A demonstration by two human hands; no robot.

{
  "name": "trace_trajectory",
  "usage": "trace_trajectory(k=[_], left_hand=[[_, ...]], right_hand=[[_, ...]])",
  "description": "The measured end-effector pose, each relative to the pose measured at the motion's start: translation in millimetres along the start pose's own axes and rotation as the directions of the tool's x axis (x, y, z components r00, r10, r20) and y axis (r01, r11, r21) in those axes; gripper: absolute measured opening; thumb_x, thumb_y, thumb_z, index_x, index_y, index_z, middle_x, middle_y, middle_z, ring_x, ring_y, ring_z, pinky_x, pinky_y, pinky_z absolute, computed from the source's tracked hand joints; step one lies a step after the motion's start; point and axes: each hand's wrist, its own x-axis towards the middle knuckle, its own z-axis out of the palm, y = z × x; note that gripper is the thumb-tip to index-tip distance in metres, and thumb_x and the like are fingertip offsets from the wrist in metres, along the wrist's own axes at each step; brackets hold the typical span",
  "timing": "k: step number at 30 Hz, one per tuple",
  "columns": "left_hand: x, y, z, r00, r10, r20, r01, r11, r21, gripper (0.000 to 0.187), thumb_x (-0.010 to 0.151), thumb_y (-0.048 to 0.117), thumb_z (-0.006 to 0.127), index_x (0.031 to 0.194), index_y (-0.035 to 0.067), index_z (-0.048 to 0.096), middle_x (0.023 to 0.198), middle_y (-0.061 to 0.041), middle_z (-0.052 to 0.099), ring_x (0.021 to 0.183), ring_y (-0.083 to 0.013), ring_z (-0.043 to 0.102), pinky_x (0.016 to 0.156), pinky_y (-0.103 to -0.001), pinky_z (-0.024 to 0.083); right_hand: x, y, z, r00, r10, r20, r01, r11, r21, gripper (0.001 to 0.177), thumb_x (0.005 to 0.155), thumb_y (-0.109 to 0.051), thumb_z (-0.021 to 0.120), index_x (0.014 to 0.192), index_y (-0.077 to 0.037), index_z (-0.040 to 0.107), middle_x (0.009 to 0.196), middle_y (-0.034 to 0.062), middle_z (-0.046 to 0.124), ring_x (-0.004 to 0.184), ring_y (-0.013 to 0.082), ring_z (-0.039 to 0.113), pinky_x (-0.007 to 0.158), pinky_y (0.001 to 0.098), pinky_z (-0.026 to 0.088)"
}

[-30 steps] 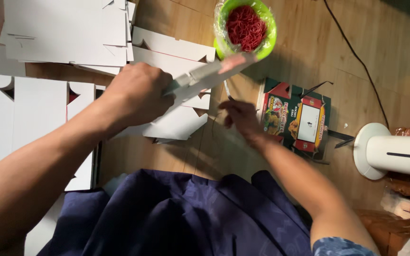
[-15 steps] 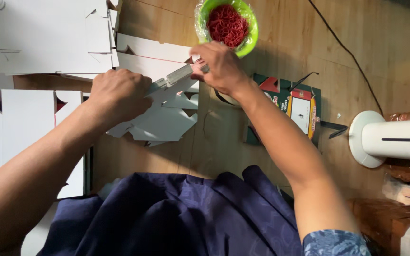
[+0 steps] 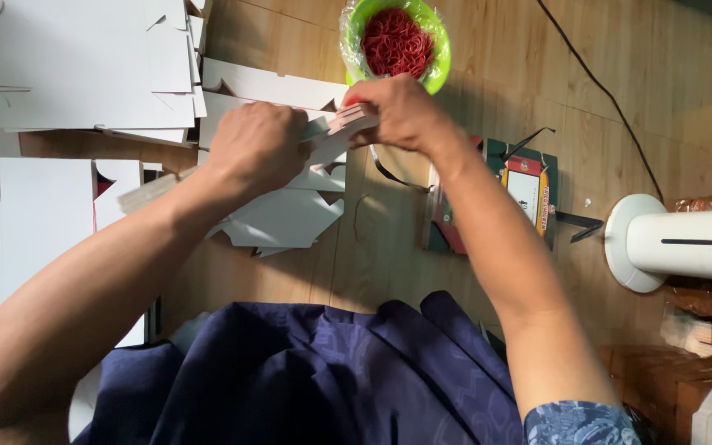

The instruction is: The person assembles flat cardboard pieces into small boxes by folding the flaps and securing them with red rubber bands. They repeatedly pick up the flat pieces, fold them into shape, and then retrieve rubber bands from a green bowl to fasten the boxes.

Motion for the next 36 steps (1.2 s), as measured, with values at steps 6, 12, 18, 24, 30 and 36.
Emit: trace_trajectory(k=[6, 12, 18, 24, 30, 36], left_hand=[[-35, -20, -35, 0.998, -0.066, 0.023, 0.068, 0.991, -0.116, 0.039, 0.094, 0.044, 0.074, 0.095, 0.005, 0.074, 0.078, -0.018, 0.072, 0.071, -0.0344, 0.071, 0.07, -0.048, 0.057], [-81, -26, -81, 0.98, -0.198, 0.002, 0.147, 0.72, -0.678, 0.029, 0.094, 0.03, 0.07, 0.114, 0.01, 0.076, 0.09, -0.005, 0.078, 0.075, -0.0144, 0.076, 0.068, -0.033, 0.061], [-82, -49, -82, 0.989, -0.139, -0.044, 0.027, 0.472, -0.881, 0.029, 0.1, 0.024, 0.072, 0.098, -0.004, 0.071, 0.087, -0.012, 0.07, 0.072, -0.0166, 0.066, 0.066, -0.033, 0.054], [-77, -78, -59, 0.969, -0.246, -0.017, 0.057, 0.292, -0.955, 0.029, 0.098, 0.026, 0.076, 0.089, 0.0, 0.066, 0.084, -0.007, 0.068, 0.07, -0.0149, 0.065, 0.06, -0.033, 0.055], [-73, -107, -7, 0.978, -0.114, -0.174, -0.188, -0.127, -0.974, 0.022, 0.105, 0.025, 0.078, 0.102, 0.005, 0.071, 0.086, -0.004, 0.065, 0.081, -0.0118, 0.061, 0.073, -0.03, 0.053], [-41, -169, 32, 0.944, -0.33, 0.027, 0.058, 0.085, -0.995, 0.039, 0.101, 0.038, 0.068, 0.113, 0.001, 0.063, 0.105, -0.008, 0.067, 0.091, -0.019, 0.068, 0.078, -0.037, 0.064]], right_hand=[[-28, 56, 0, 0.99, 0.075, 0.122, -0.12, 0.9, 0.419, 0.058, 0.069, -0.017, 0.096, 0.121, -0.01, 0.07, 0.1, -0.0012, 0.075, 0.086, 0.0063, 0.065, 0.074, 0.0268, 0.054], [-56, 71, 30, 0.942, 0.257, 0.214, -0.326, 0.848, 0.417, 0.03, 0.081, -0.009, 0.094, 0.093, -0.002, 0.068, 0.081, 0.005, 0.063, 0.077, 0.0107, 0.057, 0.068, 0.0297, 0.051], [-71, 59, 27, 0.976, 0.216, 0.01, -0.131, 0.553, 0.823, 0.022, 0.085, -0.003, 0.086, 0.099, -0.005, 0.069, 0.098, 0.0018, 0.073, 0.095, 0.0128, 0.07, 0.088, 0.033, 0.061], [-70, 28, 44, 0.993, 0.053, -0.106, 0.092, 0.229, 0.969, 0.065, 0.086, -0.037, 0.085, 0.14, -0.017, 0.055, 0.132, 0.0005, 0.062, 0.123, 0.0139, 0.064, 0.112, 0.0365, 0.054], [-77, -4, 86, 0.9, 0.377, 0.219, -0.28, 0.114, 0.953, 0.06, 0.087, -0.038, 0.083, 0.131, -0.004, 0.06, 0.118, 0.0068, 0.068, 0.103, 0.0182, 0.069, 0.084, 0.0389, 0.06], [-47, -35, 7, 0.953, 0.236, -0.193, -0.042, 0.729, 0.683, 0.046, 0.094, -0.036, 0.083, 0.119, 0.0, 0.069, 0.106, 0.0073, 0.075, 0.095, 0.0169, 0.073, 0.085, 0.0327, 0.062]])
